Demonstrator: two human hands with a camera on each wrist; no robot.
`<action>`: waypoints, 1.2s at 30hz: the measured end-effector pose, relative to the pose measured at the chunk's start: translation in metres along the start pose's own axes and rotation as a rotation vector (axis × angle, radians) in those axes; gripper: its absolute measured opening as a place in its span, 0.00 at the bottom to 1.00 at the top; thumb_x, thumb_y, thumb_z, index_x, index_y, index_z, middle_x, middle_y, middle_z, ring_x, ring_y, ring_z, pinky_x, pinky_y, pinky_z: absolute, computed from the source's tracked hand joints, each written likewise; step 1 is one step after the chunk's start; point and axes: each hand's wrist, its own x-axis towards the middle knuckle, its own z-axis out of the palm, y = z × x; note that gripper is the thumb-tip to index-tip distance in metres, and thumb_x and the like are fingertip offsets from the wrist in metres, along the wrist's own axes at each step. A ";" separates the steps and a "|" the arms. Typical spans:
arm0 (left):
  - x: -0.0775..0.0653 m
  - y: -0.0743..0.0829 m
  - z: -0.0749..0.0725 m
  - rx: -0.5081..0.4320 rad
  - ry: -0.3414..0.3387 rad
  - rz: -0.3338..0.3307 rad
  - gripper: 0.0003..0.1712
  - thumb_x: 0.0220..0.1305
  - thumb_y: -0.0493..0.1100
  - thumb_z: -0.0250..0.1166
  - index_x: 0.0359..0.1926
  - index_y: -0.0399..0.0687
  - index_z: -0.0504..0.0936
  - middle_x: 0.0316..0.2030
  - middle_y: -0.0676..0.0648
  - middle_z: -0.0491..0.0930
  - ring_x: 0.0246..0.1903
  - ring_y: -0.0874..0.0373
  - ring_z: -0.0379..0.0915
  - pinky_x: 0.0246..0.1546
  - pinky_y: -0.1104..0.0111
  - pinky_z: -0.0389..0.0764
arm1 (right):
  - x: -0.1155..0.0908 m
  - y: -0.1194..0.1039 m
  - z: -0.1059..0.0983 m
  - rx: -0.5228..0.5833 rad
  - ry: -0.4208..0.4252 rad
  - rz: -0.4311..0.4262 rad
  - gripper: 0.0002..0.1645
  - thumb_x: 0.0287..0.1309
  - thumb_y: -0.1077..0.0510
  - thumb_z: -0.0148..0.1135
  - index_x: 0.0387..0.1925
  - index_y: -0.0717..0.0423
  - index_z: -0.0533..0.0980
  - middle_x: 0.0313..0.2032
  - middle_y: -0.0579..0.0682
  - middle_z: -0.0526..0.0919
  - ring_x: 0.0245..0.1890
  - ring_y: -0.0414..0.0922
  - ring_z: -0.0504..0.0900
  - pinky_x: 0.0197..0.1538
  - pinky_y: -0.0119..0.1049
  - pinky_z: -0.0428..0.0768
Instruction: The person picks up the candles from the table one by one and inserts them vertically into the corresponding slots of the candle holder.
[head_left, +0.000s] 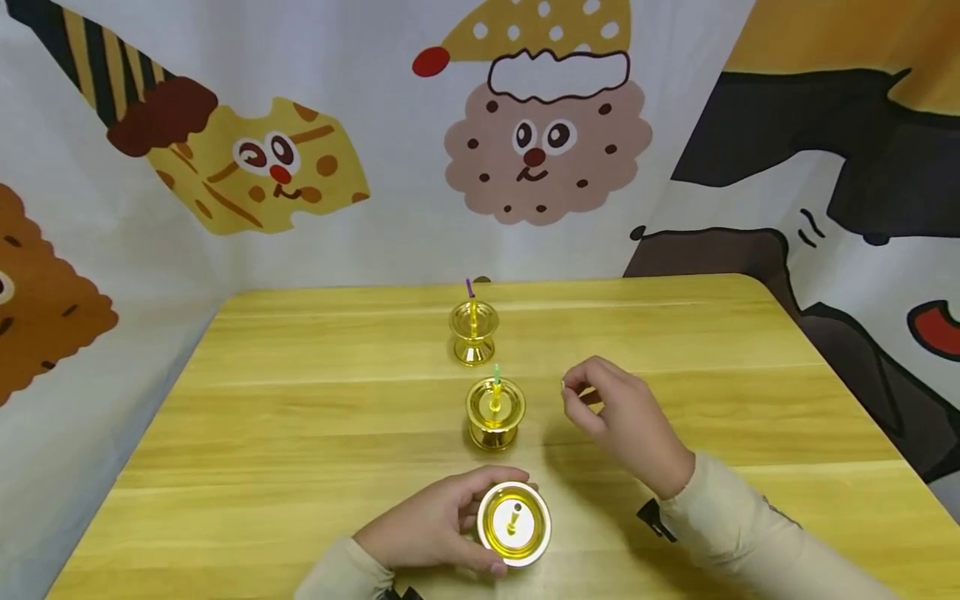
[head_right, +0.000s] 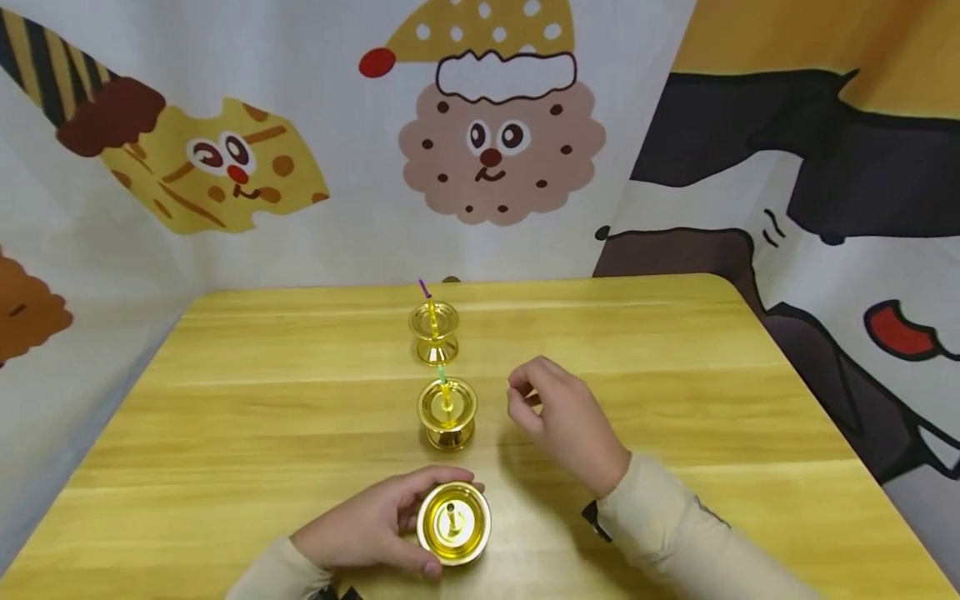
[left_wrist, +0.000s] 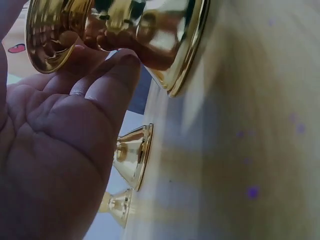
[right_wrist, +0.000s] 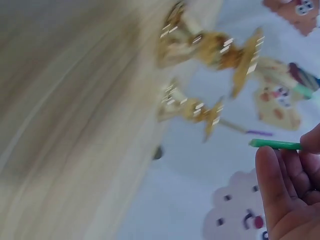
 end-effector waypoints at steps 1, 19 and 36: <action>0.000 0.000 0.000 -0.002 -0.002 -0.004 0.46 0.56 0.32 0.75 0.72 0.46 0.63 0.61 0.48 0.75 0.59 0.42 0.75 0.60 0.61 0.78 | -0.001 -0.005 -0.001 0.015 0.007 -0.017 0.08 0.60 0.68 0.64 0.36 0.52 0.77 0.34 0.40 0.79 0.34 0.35 0.82 0.37 0.32 0.87; 0.002 -0.003 -0.006 0.014 -0.024 0.032 0.44 0.58 0.33 0.75 0.72 0.52 0.65 0.65 0.49 0.73 0.61 0.52 0.74 0.62 0.60 0.76 | -0.023 -0.072 -0.003 0.488 -0.064 -0.161 0.15 0.57 0.74 0.63 0.37 0.51 0.77 0.34 0.44 0.83 0.34 0.39 0.84 0.36 0.30 0.86; 0.001 -0.004 -0.007 0.009 -0.040 0.051 0.44 0.57 0.33 0.75 0.72 0.52 0.65 0.64 0.48 0.74 0.61 0.50 0.75 0.60 0.59 0.78 | -0.031 -0.075 0.014 0.512 -0.020 -0.355 0.04 0.65 0.68 0.61 0.38 0.57 0.76 0.35 0.47 0.82 0.35 0.39 0.83 0.40 0.27 0.85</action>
